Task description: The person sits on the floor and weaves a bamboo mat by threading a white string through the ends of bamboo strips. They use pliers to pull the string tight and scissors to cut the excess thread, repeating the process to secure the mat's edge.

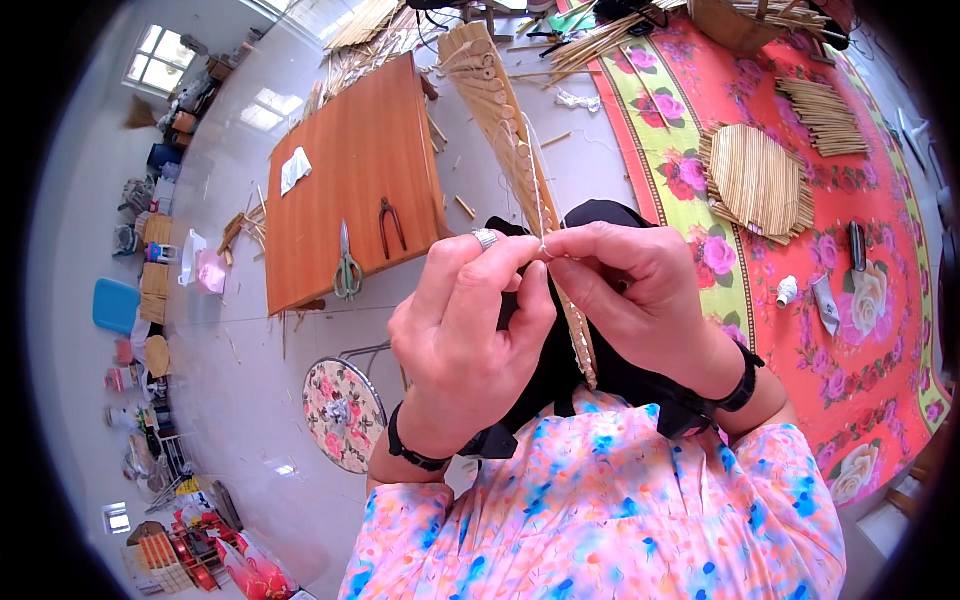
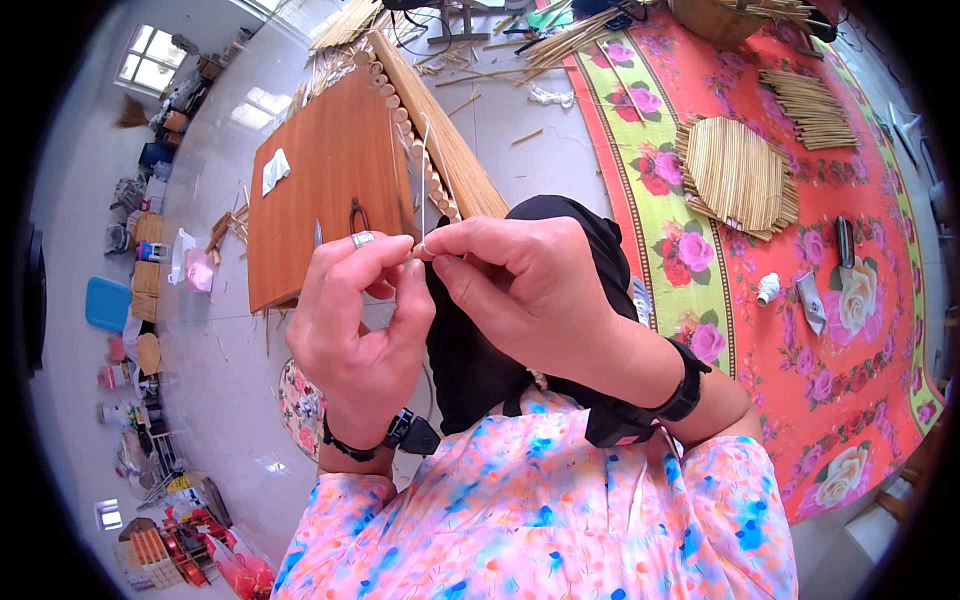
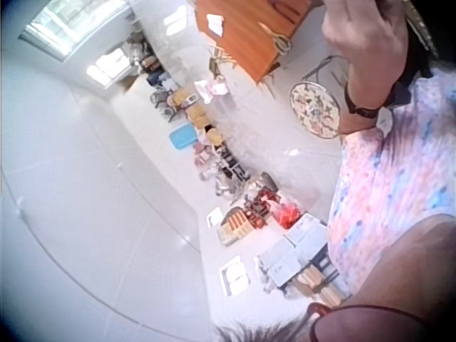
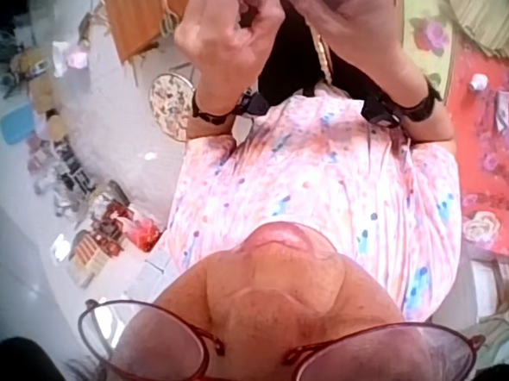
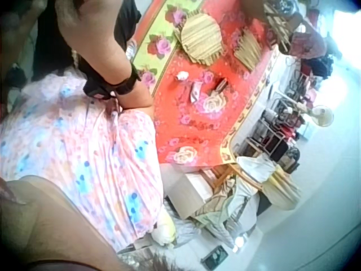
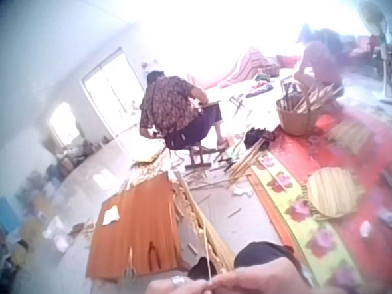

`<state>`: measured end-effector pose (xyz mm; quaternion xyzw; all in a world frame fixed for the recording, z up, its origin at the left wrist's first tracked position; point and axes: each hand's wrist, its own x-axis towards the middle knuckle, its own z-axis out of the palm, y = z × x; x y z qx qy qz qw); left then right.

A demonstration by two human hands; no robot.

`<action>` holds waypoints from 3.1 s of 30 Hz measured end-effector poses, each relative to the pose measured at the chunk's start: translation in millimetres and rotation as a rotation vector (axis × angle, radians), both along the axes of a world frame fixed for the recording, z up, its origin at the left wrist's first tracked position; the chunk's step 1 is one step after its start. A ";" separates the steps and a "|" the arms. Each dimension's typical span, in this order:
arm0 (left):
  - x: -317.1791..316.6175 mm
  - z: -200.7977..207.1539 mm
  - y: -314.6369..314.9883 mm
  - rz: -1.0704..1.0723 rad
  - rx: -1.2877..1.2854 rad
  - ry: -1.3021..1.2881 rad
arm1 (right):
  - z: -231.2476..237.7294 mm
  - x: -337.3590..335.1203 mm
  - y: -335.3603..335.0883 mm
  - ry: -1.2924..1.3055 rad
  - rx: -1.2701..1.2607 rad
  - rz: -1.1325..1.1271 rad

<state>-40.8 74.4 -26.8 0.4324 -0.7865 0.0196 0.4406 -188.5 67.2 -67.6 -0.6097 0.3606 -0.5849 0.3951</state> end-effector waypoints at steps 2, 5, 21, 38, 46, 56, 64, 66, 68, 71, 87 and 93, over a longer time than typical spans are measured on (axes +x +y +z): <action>1.5 2.7 -2.9 -0.020 -0.008 -0.031 | 4.3 -0.6 -0.5 0.100 -0.064 -0.036; 3.1 4.8 -6.9 -0.038 -0.022 -0.079 | 6.1 0.0 -1.6 0.147 -0.153 -0.090; 12.9 24.4 -23.8 -0.216 0.026 -0.048 | 16.4 -25.2 -13.0 0.232 -0.055 -0.156; 6.4 4.8 -48.4 -0.408 0.160 0.270 | 17.5 -42.6 -21.4 0.163 -0.139 -0.152; 28.3 -4.9 -76.2 -0.146 0.531 0.493 | -3.0 -91.2 -68.1 -0.083 0.118 -0.498; 15.2 -3.8 -67.9 -0.143 0.460 0.345 | -4.8 -53.5 -68.8 0.072 -0.133 -0.557; 15.5 -12.0 -73.4 -0.205 0.540 0.601 | 14.0 -15.6 -92.1 -0.056 0.272 0.232; 19.6 -14.3 -74.7 -0.209 0.562 0.607 | 6.8 -18.1 -98.3 -0.033 0.248 0.224; 24.0 -14.8 -76.0 -0.209 0.530 0.524 | 4.7 -18.8 -101.4 0.015 0.216 0.198; 25.4 -11.5 -76.7 -0.213 0.526 0.447 | 11.0 -18.5 -103.3 0.072 0.195 0.125; 24.1 -17.5 -81.8 -0.265 0.492 0.492 | 26.5 -23.9 -104.7 0.362 0.222 0.028; 16.7 -15.5 -78.7 -0.333 0.491 0.435 | 43.3 -34.7 -106.9 0.118 0.291 0.072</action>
